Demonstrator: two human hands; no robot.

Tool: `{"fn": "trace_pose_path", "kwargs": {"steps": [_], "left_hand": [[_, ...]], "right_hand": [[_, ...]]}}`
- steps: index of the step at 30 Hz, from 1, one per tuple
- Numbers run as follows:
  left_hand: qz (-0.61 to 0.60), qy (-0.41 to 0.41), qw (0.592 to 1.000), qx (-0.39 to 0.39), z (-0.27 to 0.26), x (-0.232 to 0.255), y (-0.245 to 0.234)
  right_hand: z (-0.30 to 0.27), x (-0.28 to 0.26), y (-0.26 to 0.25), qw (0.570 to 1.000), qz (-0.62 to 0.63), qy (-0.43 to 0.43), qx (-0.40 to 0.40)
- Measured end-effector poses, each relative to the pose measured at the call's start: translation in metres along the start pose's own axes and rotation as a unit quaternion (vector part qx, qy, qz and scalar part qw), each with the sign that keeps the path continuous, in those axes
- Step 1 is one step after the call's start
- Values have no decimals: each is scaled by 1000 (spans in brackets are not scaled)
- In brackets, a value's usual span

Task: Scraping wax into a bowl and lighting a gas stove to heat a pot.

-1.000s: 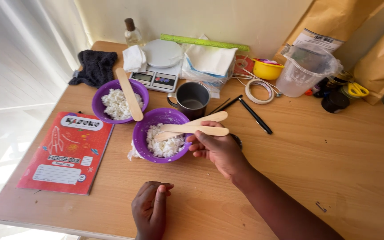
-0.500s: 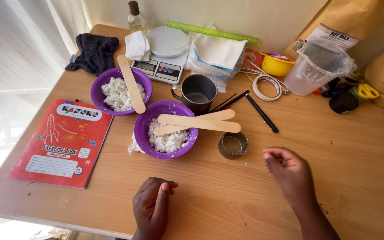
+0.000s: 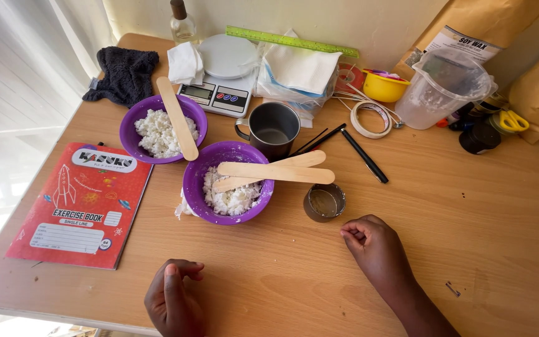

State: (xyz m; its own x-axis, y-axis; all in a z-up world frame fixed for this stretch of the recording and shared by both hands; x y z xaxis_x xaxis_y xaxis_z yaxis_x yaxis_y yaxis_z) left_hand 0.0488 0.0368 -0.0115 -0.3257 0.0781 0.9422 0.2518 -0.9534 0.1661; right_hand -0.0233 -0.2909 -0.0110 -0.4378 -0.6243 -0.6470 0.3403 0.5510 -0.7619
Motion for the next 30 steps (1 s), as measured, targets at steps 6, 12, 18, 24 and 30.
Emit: {"fn": "trace_pose_path", "kwargs": {"steps": [6,12,18,24,30], "left_hand": [[14,6,1000,-25,7,12,8],[-23,4,999,-29,5,10,7],[-30,4,999,-23,3,6,7],[-45,-10,999,3,3,1,0],[-19,-64,997,25,6,2,3]], "right_hand": [[-1,-22,4,999,-9,7,-42],[-16,-100,-28,963,234,4,-137],[-4,-212,-20,901,221,-374,20],[23,-192,32,926,44,-376,-10],[1,-167,1,942,191,-272,-49]]}}
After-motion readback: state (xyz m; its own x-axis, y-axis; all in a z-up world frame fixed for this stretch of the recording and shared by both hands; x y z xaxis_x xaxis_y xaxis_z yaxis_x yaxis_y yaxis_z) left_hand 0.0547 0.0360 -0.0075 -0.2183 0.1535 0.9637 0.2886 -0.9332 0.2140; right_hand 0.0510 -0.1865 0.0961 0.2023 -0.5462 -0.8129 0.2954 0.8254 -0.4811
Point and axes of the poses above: each hand's wrist, its own z-axis towards the middle knuckle, its own y-axis out of the palm, x = y × z, the point moved 5 cm from there along z, towards the middle knuckle, and after that the axes turned 5 degrees about y, right-handed, at the moved point
